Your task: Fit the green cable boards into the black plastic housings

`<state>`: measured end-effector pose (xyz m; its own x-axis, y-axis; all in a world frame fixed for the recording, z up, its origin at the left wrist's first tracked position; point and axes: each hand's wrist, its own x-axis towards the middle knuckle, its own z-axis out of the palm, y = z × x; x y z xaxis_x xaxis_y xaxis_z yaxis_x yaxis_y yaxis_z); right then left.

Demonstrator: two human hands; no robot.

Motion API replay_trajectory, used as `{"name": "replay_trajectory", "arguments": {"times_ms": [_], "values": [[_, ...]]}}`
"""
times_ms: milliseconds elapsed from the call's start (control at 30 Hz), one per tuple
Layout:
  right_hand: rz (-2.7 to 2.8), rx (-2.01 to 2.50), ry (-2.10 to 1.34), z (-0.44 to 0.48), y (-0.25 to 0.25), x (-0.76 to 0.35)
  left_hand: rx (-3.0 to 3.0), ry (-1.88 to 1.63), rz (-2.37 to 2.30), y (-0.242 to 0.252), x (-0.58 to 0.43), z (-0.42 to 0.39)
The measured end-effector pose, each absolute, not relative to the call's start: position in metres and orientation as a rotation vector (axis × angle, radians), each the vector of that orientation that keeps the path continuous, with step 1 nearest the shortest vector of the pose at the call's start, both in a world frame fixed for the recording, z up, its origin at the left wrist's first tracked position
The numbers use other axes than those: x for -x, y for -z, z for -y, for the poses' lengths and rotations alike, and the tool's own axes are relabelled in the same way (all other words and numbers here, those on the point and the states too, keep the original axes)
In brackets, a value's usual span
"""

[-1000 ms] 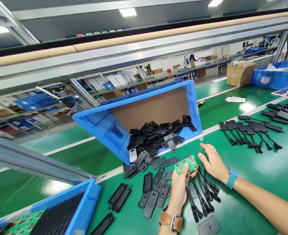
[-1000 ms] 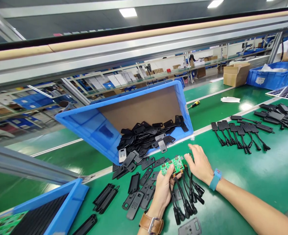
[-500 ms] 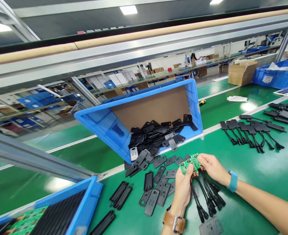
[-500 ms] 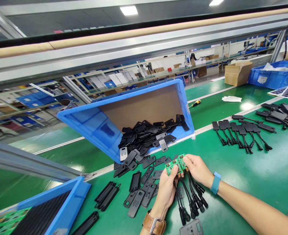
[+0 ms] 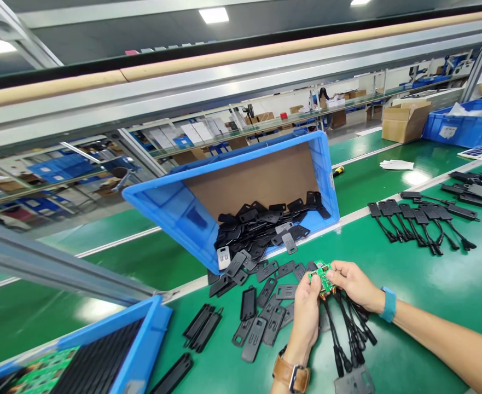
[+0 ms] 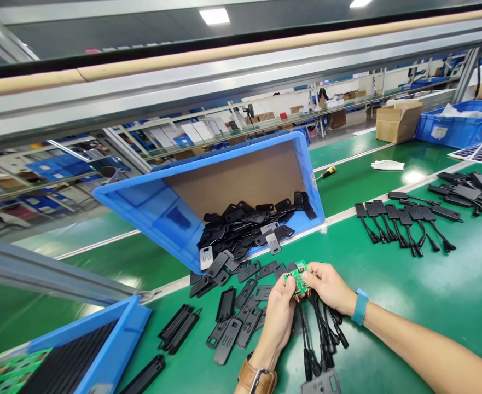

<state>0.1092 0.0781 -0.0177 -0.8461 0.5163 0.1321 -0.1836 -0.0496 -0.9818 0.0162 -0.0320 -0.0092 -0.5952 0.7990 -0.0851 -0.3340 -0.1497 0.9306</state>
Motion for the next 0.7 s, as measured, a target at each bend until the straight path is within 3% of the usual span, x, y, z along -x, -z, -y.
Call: {"name": "replay_trajectory", "arguments": {"times_ms": [500, 700], "values": [[1.512, 0.415, -2.328, -0.0867, 0.0181, -0.1096, -0.543, -1.869, -1.188, 0.0099, -0.0217, 0.0312], [1.599, 0.382, -2.255, -0.0843, 0.0182, -0.1079, -0.535, -1.873, -1.241, 0.0108, -0.0223, 0.0302]]}}
